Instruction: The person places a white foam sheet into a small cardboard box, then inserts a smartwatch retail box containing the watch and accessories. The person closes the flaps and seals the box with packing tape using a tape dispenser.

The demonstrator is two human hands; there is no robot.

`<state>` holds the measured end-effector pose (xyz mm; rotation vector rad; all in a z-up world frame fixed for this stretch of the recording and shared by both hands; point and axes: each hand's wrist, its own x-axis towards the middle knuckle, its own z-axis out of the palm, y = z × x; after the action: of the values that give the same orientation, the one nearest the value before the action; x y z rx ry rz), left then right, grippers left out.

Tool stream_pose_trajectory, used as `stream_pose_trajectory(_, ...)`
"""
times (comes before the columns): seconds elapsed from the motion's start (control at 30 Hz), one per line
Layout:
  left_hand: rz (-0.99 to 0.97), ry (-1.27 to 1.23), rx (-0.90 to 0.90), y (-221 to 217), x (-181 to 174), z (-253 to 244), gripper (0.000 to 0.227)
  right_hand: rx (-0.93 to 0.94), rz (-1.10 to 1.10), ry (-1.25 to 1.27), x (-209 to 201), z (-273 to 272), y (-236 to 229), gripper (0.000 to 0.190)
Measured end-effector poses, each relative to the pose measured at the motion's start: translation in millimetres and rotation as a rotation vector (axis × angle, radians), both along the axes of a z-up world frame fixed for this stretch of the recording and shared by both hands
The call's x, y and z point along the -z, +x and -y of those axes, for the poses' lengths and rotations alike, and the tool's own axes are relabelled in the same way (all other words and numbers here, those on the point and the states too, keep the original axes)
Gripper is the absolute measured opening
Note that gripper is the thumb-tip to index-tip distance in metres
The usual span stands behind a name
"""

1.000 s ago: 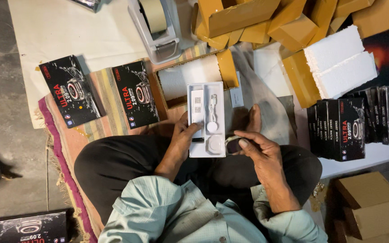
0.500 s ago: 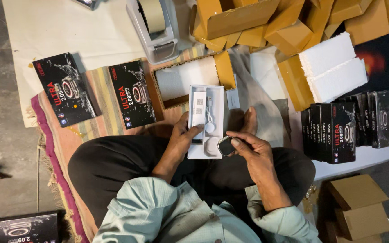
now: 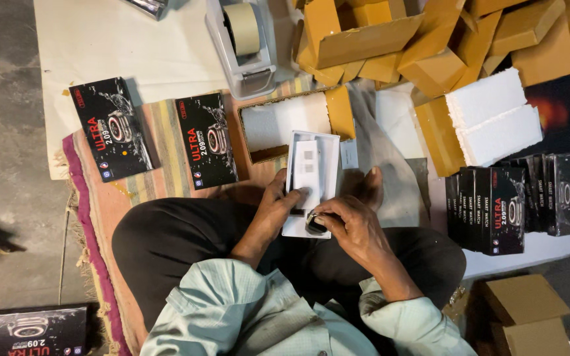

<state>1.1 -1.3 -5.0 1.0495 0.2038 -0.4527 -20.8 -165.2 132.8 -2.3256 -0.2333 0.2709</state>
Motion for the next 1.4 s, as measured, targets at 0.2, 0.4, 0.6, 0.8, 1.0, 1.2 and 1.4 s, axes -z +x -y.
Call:
stream_pose_trajectory(0.2,0.020,0.021,-0.018,1,-7,0,0.046,-0.079,0.250,-0.061,7,-2,-4,0.014)
stream_pose_trajectory(0.4,-0.007,0.058,-0.008,5,-14,-2,0.046,-0.093,0.224,-0.116,8,-4,-10,0.025)
stream_pose_trajectory(0.6,0.007,0.041,-0.046,2,-15,-4,0.045,-0.100,0.410,-0.239,13,-11,-27,0.023)
stream_pose_trajectory(0.8,0.009,0.030,-0.046,4,-16,-5,0.048,0.406,0.239,0.162,31,5,-33,0.027)
stream_pose_trajectory(1.0,-0.010,0.009,-0.030,4,-19,-3,0.048,0.778,-0.456,0.575,69,13,-19,0.036)
stream_pose_trajectory(1.2,0.030,0.137,-0.066,4,-24,0,0.049,0.595,-0.260,0.711,88,5,-17,0.037)
stream_pose_trajectory(1.4,0.073,0.174,-0.026,2,-28,-1,0.048,0.664,-0.418,0.918,91,5,-13,0.028)
